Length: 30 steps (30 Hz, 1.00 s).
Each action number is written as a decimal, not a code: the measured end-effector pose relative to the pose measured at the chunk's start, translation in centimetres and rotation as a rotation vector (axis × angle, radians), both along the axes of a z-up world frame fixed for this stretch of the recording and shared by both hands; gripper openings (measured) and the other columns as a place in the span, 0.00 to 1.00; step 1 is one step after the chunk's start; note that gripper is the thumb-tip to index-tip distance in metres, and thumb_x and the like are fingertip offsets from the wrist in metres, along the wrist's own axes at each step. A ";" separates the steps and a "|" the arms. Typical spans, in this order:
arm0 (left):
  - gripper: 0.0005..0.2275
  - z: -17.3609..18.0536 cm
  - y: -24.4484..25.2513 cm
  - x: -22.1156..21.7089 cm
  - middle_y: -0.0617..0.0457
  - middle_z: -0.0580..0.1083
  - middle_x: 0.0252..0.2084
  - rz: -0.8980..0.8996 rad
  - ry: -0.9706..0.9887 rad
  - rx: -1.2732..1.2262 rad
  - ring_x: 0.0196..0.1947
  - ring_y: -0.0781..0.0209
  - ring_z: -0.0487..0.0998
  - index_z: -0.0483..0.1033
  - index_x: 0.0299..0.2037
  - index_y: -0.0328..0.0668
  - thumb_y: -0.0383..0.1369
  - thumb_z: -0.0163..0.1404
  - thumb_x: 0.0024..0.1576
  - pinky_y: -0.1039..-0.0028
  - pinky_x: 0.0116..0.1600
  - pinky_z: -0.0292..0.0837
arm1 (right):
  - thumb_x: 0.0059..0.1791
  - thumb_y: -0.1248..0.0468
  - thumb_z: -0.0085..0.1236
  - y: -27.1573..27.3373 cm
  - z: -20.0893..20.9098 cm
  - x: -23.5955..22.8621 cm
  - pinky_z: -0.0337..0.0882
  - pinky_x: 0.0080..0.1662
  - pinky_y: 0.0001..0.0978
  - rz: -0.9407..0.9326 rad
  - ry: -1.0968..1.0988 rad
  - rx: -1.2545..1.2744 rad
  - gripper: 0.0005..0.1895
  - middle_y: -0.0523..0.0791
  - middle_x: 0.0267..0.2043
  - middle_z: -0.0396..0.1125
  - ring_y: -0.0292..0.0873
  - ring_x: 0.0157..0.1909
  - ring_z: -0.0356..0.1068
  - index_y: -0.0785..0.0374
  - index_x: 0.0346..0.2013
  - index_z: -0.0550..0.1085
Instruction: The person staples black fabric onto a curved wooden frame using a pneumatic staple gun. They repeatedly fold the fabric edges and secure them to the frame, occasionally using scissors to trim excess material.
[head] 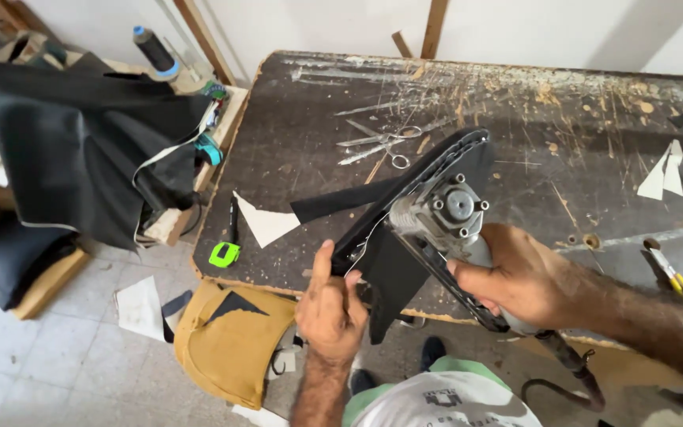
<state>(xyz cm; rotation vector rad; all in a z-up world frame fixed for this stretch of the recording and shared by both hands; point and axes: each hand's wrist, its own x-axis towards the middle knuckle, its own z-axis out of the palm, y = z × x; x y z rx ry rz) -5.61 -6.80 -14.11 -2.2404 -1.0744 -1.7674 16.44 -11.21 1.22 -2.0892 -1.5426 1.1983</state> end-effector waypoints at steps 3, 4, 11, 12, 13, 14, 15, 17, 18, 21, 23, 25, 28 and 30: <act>0.15 -1.0 0.1 0.9 0.37 0.78 0.53 0.042 -0.137 -0.009 0.16 0.66 0.69 0.58 0.26 0.37 0.28 0.51 0.63 0.77 0.20 0.60 | 0.49 0.57 0.54 -0.3 0.1 -0.2 0.73 0.30 0.33 0.028 -0.034 -0.015 0.20 0.43 0.09 0.71 0.40 0.15 0.69 0.62 0.14 0.70; 0.15 -0.7 0.2 1.0 0.37 0.78 0.53 0.035 -0.137 -0.010 0.16 0.66 0.69 0.58 0.26 0.37 0.28 0.51 0.63 0.77 0.20 0.60 | 0.49 0.57 0.54 -0.3 -0.2 -0.1 0.73 0.30 0.33 0.021 -0.034 -0.015 0.20 0.43 0.09 0.71 0.40 0.15 0.69 0.62 0.14 0.70; 0.15 -0.3 0.4 1.7 0.43 0.81 0.48 0.135 -0.201 -0.059 0.15 0.65 0.65 0.60 0.26 0.39 0.30 0.49 0.64 0.76 0.21 0.58 | 0.48 0.56 0.53 -0.7 -2.1 0.3 0.76 0.29 0.32 0.075 0.043 0.142 0.26 0.41 0.06 0.68 0.39 0.11 0.68 0.60 0.06 0.69; 0.14 -0.4 0.5 1.8 0.43 0.81 0.48 0.136 -0.210 -0.072 0.14 0.67 0.65 0.60 0.25 0.39 0.29 0.49 0.64 0.77 0.20 0.57 | 0.48 0.55 0.51 -0.9 -2.5 0.4 0.74 0.26 0.32 0.151 0.118 0.282 0.28 0.39 0.04 0.67 0.37 0.09 0.68 0.59 0.04 0.69; 0.14 0.2 0.3 1.9 0.43 0.81 0.48 0.145 -0.211 -0.080 0.14 0.67 0.65 0.60 0.25 0.39 0.29 0.49 0.64 0.77 0.20 0.57 | 0.48 0.55 0.51 -1.1 -2.6 0.3 0.74 0.26 0.32 0.159 0.119 0.273 0.28 0.39 0.04 0.67 0.37 0.09 0.68 0.59 0.04 0.69; 0.13 0.7 0.2 2.1 0.43 0.81 0.48 0.141 -0.213 -0.086 0.16 0.64 0.68 0.61 0.27 0.37 0.29 0.48 0.64 0.75 0.23 0.61 | 0.48 0.55 0.52 -1.2 -2.8 0.3 0.73 0.24 0.32 0.189 0.127 0.274 0.26 0.38 0.05 0.67 0.37 0.08 0.67 0.58 0.06 0.70; 0.13 1.2 0.3 2.2 0.43 0.80 0.47 0.131 -0.216 -0.089 0.19 0.61 0.71 0.63 0.28 0.35 0.29 0.48 0.65 0.73 0.25 0.65 | 0.48 0.55 0.52 -1.4 -3.0 0.1 0.73 0.22 0.33 0.214 0.134 0.279 0.24 0.38 0.05 0.68 0.37 0.08 0.67 0.58 0.07 0.71; 0.12 0.6 0.4 1.9 0.42 0.80 0.48 0.121 -0.228 -0.085 0.19 0.62 0.71 0.63 0.28 0.35 0.28 0.49 0.64 0.75 0.25 0.65 | 0.49 0.55 0.50 -1.2 -2.8 -0.2 0.74 0.23 0.33 0.260 0.145 0.310 0.24 0.37 0.06 0.67 0.37 0.09 0.67 0.57 0.09 0.71; 0.12 0.3 0.5 1.8 0.42 0.80 0.48 0.108 -0.238 -0.076 0.18 0.64 0.71 0.64 0.28 0.35 0.28 0.50 0.64 0.76 0.24 0.65 | 0.51 0.55 0.48 -1.1 -2.6 -0.4 0.74 0.23 0.33 0.304 0.157 0.346 0.24 0.37 0.07 0.66 0.37 0.10 0.67 0.56 0.10 0.70; 0.13 1.0 -0.4 1.7 0.47 0.81 0.48 0.090 -0.225 -0.155 0.17 0.64 0.69 0.63 0.28 0.36 0.30 0.49 0.64 0.74 0.23 0.62 | 0.49 0.49 0.47 -0.8 -2.3 -0.5 0.76 0.25 0.31 0.279 0.149 0.290 0.30 0.38 0.05 0.70 0.37 0.08 0.70 0.57 0.04 0.73; 0.14 1.2 -0.4 1.8 0.44 0.81 0.48 0.081 -0.251 -0.149 0.17 0.62 0.71 0.62 0.26 0.37 0.29 0.49 0.64 0.74 0.23 0.63 | 0.47 0.50 0.50 -1.0 -1.8 -0.6 0.73 0.23 0.31 0.253 0.140 0.252 0.29 0.39 0.05 0.70 0.38 0.07 0.69 0.59 0.04 0.74; 0.15 1.4 -0.4 1.8 0.41 0.81 0.47 0.067 -0.275 -0.142 0.18 0.61 0.73 0.60 0.25 0.37 0.29 0.50 0.63 0.74 0.23 0.63 | 0.45 0.50 0.52 -1.3 -2.3 -0.2 0.70 0.21 0.31 0.220 0.133 0.216 0.28 0.39 0.04 0.71 0.38 0.07 0.67 0.60 0.04 0.75; 0.12 1.5 0.0 1.4 0.45 0.80 0.49 0.072 -0.254 -0.172 0.24 0.57 0.78 0.63 0.27 0.37 0.29 0.48 0.64 0.71 0.28 0.69 | 0.47 0.54 0.50 -2.1 -3.9 1.4 0.77 0.19 0.29 0.222 0.200 0.293 0.15 0.39 0.09 0.71 0.35 0.09 0.70 0.58 0.36 0.80; 0.13 1.2 0.6 1.0 0.41 0.81 0.46 0.009 -0.274 -0.190 0.17 0.65 0.70 0.63 0.27 0.37 0.29 0.49 0.64 0.76 0.21 0.61 | 0.47 0.55 0.52 -2.7 -4.4 3.0 0.76 0.21 0.35 0.054 0.006 0.143 0.21 0.42 0.10 0.74 0.39 0.11 0.72 0.58 0.13 0.78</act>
